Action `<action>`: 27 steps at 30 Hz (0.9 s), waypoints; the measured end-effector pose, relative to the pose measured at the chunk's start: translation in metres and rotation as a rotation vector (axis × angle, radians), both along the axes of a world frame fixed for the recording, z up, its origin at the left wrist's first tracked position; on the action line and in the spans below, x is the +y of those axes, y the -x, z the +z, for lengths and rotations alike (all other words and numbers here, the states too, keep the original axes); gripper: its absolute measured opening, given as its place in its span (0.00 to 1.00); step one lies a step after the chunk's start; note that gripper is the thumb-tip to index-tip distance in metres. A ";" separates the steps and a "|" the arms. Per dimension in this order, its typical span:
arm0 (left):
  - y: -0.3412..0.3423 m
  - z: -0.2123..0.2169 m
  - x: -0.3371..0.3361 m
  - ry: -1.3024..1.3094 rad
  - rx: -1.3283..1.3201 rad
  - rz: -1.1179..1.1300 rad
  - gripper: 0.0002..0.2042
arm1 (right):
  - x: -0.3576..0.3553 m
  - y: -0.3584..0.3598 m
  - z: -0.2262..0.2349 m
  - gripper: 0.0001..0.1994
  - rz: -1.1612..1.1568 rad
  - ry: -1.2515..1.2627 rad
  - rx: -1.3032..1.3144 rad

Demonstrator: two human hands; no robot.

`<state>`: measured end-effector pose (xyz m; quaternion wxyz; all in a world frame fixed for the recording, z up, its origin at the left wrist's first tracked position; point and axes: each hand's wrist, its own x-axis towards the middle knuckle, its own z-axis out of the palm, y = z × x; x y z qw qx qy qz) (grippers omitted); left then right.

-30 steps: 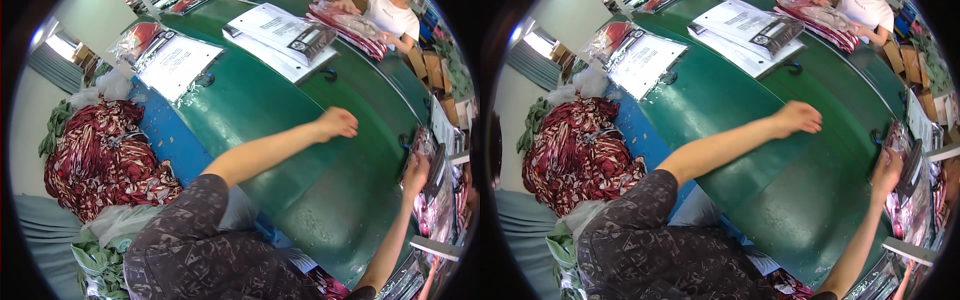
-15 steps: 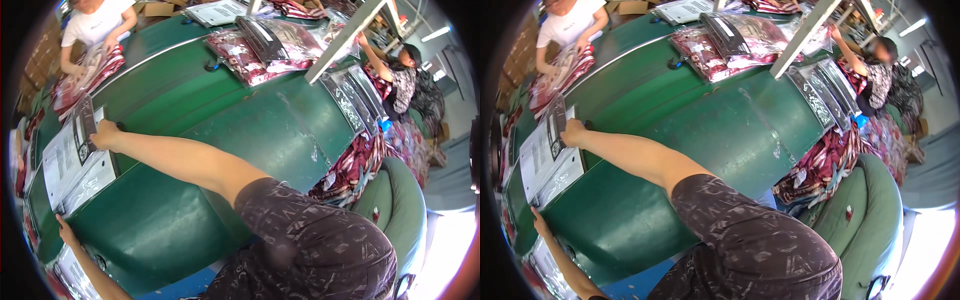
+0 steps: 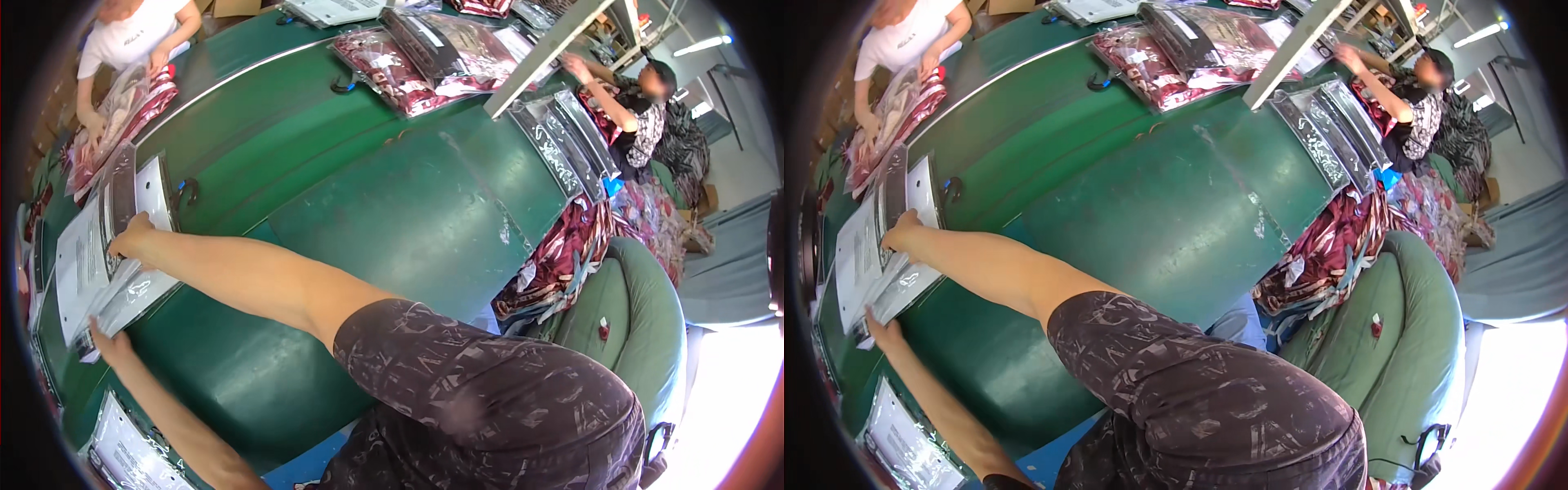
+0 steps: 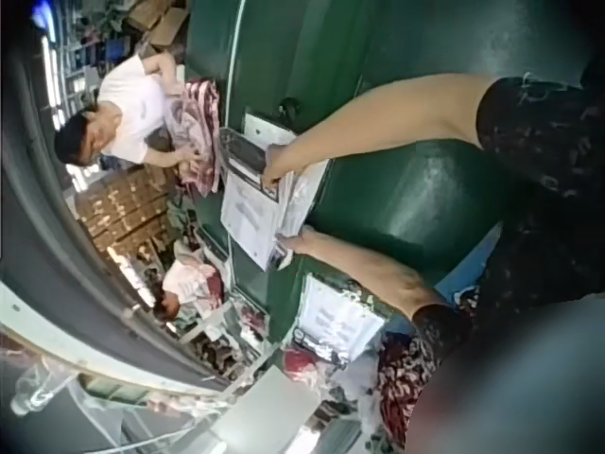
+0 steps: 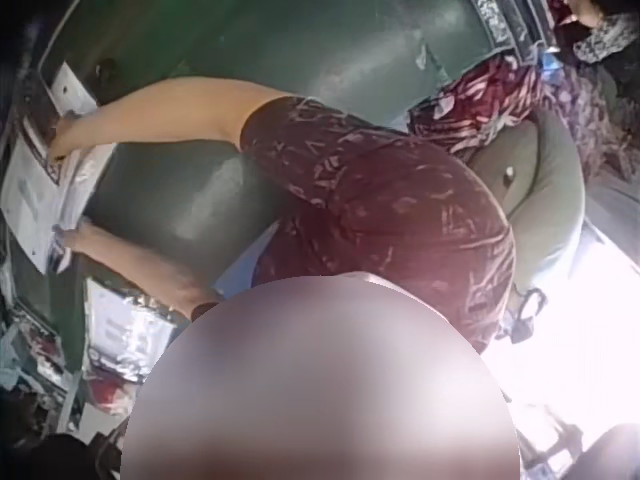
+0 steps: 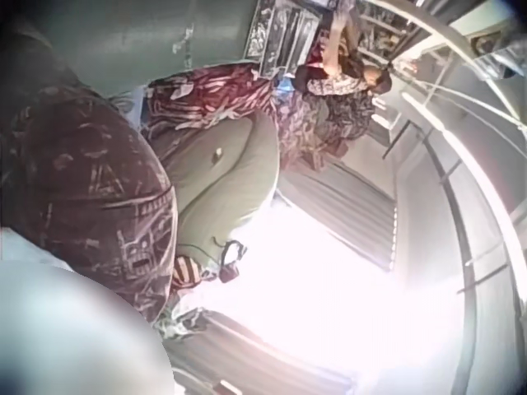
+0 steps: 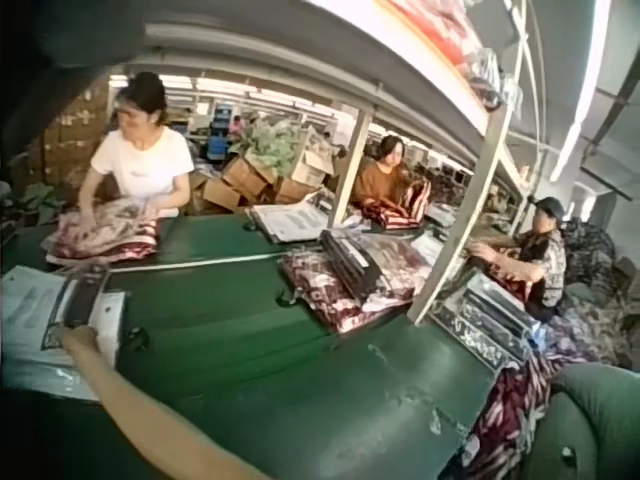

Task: Folding fabric garments and placing them into plastic bags along with instruction sheets.

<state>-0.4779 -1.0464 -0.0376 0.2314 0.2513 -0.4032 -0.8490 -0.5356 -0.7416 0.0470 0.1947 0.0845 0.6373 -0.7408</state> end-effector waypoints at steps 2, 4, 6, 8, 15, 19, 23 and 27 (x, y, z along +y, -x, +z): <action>-0.015 0.033 0.075 0.087 0.015 0.008 0.18 | 0.004 -0.006 0.016 0.34 -0.077 0.055 -0.050; -0.039 0.046 0.090 0.176 0.023 0.042 0.17 | 0.029 -0.018 0.031 0.36 -0.103 0.120 -0.052; -0.013 0.069 0.131 0.236 0.096 -0.026 0.16 | 0.119 0.034 0.001 0.34 -0.004 0.380 0.298; -0.114 0.079 0.081 0.359 0.083 0.117 0.15 | 0.157 -0.032 0.072 0.10 0.129 0.398 0.120; -0.253 0.117 0.107 0.587 -0.181 -0.312 0.22 | 0.426 -0.067 0.099 0.24 0.406 0.428 0.215; -0.274 0.098 0.223 0.212 -0.267 -0.251 0.24 | 0.480 -0.114 0.090 0.34 0.696 0.122 0.183; -0.254 0.077 0.274 0.653 -0.363 -0.542 0.31 | 0.434 -0.116 0.044 0.30 0.823 -0.206 0.088; -0.241 0.049 0.282 0.575 -0.385 -0.508 0.26 | 0.388 -0.107 0.015 0.28 0.688 -0.324 0.171</action>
